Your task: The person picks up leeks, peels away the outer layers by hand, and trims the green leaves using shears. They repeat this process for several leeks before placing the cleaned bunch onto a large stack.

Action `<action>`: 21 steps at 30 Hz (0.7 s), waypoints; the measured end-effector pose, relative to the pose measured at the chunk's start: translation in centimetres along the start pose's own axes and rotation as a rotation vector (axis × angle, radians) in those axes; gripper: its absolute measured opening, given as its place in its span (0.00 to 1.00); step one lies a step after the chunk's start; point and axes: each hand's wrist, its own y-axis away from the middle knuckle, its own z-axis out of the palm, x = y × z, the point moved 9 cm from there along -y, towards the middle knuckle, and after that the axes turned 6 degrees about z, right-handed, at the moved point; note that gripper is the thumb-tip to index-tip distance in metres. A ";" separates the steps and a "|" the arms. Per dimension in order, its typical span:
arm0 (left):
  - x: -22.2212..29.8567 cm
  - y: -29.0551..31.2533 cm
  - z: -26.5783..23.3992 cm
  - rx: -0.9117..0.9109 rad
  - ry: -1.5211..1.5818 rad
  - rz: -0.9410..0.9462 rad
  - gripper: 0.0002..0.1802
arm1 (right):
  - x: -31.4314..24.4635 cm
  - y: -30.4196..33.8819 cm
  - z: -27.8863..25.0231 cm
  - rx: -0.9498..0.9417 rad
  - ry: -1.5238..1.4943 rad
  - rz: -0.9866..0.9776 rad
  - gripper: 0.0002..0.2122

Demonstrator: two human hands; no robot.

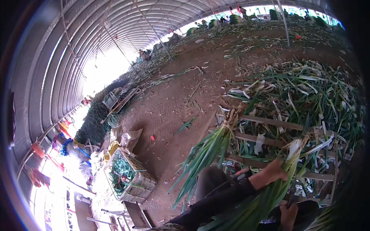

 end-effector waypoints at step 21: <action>6.0 0.3 2.7 -0.140 -0.023 0.165 0.20 | 2.6 1.2 -2.6 0.017 -0.319 -0.041 0.17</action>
